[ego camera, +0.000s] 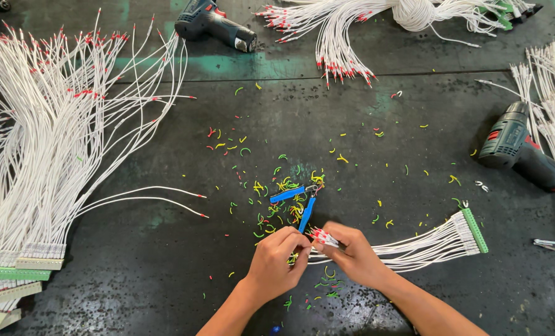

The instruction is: The person inserts stripped wire ends one at a time into a green connector housing, working along a large white wire harness laid on the workbench. They occasionally lift and reposition the harness bundle to reach other wires and continue seating wires into the connector.

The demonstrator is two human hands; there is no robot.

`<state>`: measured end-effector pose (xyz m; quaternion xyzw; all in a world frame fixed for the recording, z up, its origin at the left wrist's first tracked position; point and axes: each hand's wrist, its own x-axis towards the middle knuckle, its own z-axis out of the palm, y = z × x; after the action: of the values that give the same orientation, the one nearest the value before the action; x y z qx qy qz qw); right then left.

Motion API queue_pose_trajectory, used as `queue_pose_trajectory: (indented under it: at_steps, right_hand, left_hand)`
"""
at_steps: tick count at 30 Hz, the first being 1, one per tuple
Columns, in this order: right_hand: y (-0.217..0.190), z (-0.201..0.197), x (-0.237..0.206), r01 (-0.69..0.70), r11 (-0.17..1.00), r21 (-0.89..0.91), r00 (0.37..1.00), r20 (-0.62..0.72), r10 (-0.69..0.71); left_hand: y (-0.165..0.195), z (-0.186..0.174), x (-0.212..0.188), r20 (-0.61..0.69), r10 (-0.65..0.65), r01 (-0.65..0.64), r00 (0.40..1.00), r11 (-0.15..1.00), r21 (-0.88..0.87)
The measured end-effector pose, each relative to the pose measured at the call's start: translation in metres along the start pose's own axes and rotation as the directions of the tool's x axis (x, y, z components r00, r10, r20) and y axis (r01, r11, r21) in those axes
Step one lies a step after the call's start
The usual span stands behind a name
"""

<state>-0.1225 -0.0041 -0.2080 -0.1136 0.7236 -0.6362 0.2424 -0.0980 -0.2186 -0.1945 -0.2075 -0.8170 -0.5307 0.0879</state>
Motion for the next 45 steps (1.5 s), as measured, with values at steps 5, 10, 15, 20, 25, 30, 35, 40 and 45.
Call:
queue_pose_trajectory:
  at_steps: [5, 10, 15, 20, 25, 30, 35, 40, 45]
  right_hand:
    - [-0.006, -0.002, -0.001, 0.154, 0.967, -0.202, 0.988, -0.002, -0.157]
    - [-0.008, -0.004, -0.003, -0.077, 0.99, -0.116, 0.996, 0.031, 0.081]
    - [-0.008, -0.011, -0.003, -0.163, 0.978, -0.128, 0.986, 0.008, 0.166]
    - [-0.004, -0.011, -0.004, -0.274, 0.961, -0.048, 0.959, 0.056, 0.276]
    - [0.003, -0.006, -0.003, -0.089, 0.986, -0.139, 0.996, -0.021, 0.087]
    - [0.004, -0.004, -0.002, -0.207, 0.976, -0.066, 0.978, -0.037, 0.205]
    - [0.003, -0.01, 0.002, -0.217, 0.976, 0.0, 0.975, 0.057, 0.217]
    - [0.007, -0.015, 0.0, -0.203, 0.979, 0.027, 0.974, 0.104, 0.199]
    - [0.011, -0.011, -0.003, -0.207, 0.978, 0.01, 0.978, 0.036, 0.206]
  left_hand:
    - [0.0, 0.008, -0.002, -0.056, -0.065, 0.055, 0.996, 0.984, -0.169]
    - [-0.006, 0.014, -0.004, -0.056, -0.121, 0.104, 0.991, 0.966, -0.235]
    - [-0.007, 0.01, -0.006, -0.062, -0.146, 0.129, 0.987, 0.967, -0.219]
    - [-0.003, 0.008, -0.003, -0.102, -0.076, 0.066, 0.992, 0.993, -0.093]
    - [-0.002, 0.008, -0.001, -0.117, -0.002, -0.004, 0.993, 0.999, -0.047]
    - [-0.003, 0.007, 0.0, -0.117, 0.045, -0.045, 0.992, 0.999, 0.004]
    - [-0.002, 0.005, 0.001, -0.111, 0.076, -0.074, 0.991, 0.997, 0.024]
    - [-0.002, 0.006, 0.002, -0.115, 0.111, -0.101, 0.987, 0.991, 0.092]
    - [0.0, 0.011, 0.001, -0.12, 0.096, -0.087, 0.988, 0.993, 0.077]
